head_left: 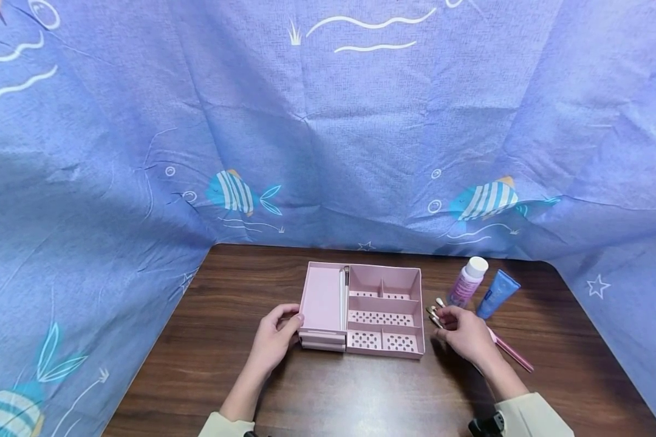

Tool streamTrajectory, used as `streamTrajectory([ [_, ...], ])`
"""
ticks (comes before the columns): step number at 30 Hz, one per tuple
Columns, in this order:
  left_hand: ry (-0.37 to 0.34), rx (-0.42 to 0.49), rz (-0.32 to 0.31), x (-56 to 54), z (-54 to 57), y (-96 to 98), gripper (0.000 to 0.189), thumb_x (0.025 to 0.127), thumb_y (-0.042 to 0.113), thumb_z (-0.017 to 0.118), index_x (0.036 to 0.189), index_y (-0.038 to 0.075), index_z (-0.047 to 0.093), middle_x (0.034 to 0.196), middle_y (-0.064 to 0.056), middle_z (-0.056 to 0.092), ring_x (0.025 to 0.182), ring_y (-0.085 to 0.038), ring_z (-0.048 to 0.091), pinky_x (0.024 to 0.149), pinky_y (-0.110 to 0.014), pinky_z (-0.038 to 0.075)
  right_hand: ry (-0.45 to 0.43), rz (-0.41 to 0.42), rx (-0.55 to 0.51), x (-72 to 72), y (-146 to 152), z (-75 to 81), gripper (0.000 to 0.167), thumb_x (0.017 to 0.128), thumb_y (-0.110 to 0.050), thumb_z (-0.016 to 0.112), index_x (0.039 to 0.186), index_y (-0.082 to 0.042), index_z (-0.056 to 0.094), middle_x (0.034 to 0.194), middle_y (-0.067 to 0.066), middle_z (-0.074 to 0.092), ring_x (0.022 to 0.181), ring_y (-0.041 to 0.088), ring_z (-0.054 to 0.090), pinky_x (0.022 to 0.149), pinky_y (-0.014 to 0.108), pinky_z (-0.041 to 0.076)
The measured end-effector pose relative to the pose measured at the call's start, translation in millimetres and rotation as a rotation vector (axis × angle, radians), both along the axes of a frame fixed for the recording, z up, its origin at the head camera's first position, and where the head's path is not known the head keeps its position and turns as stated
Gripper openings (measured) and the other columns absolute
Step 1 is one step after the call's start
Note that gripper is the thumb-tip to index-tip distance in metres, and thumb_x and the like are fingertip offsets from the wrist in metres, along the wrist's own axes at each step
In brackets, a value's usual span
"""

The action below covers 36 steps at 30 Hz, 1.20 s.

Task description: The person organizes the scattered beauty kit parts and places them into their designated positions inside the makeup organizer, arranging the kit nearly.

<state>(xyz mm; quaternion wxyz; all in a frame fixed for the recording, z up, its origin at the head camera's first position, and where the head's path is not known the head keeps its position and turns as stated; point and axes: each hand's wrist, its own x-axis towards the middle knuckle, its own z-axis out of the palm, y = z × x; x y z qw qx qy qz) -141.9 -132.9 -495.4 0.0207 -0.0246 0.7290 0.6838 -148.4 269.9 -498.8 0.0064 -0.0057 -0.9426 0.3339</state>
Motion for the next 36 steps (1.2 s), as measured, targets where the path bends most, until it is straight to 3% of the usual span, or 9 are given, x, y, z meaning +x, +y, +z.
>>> streamTrajectory([
  [11, -0.001, -0.013, 0.000, 0.4, -0.8, -0.5, 0.033, 0.100, 0.014, 0.066, 0.129, -0.002, 0.063, 0.119, -0.021, 0.067, 0.101, -0.022, 0.067, 0.081, -0.039, 0.065, -0.030, 0.018, 0.002, 0.1, -3, -2.0, 0.039, 0.077, -0.015, 0.084, 0.110, 0.000, 0.071, 0.093, 0.011, 0.076, 0.082, 0.019, 0.071, 0.073, 0.034, 0.056],
  [18, 0.000, -0.009, -0.004, -1.5, -3.8, -1.3, 0.032, 0.100, 0.013, 0.066, 0.128, -0.003, 0.063, 0.116, -0.021, 0.067, 0.097, -0.018, 0.067, 0.079, -0.034, 0.065, -0.047, 0.060, 0.018, -0.6, -6, -1.5, 0.029, 0.078, -0.011, 0.083, 0.104, -0.002, 0.074, 0.083, 0.003, 0.074, 0.073, 0.012, 0.066, 0.065, 0.030, 0.053],
  [36, 0.014, 0.018, -0.015, -2.5, -4.5, -0.6, 0.032, 0.100, 0.011, 0.065, 0.128, -0.005, 0.062, 0.116, -0.022, 0.067, 0.099, -0.019, 0.068, 0.080, -0.034, 0.065, -0.007, 0.067, 0.111, 0.6, -11, -5.0, 0.023, 0.074, -0.002, 0.081, 0.096, -0.005, 0.076, 0.079, 0.003, 0.074, 0.071, 0.014, 0.066, 0.063, 0.033, 0.054],
])
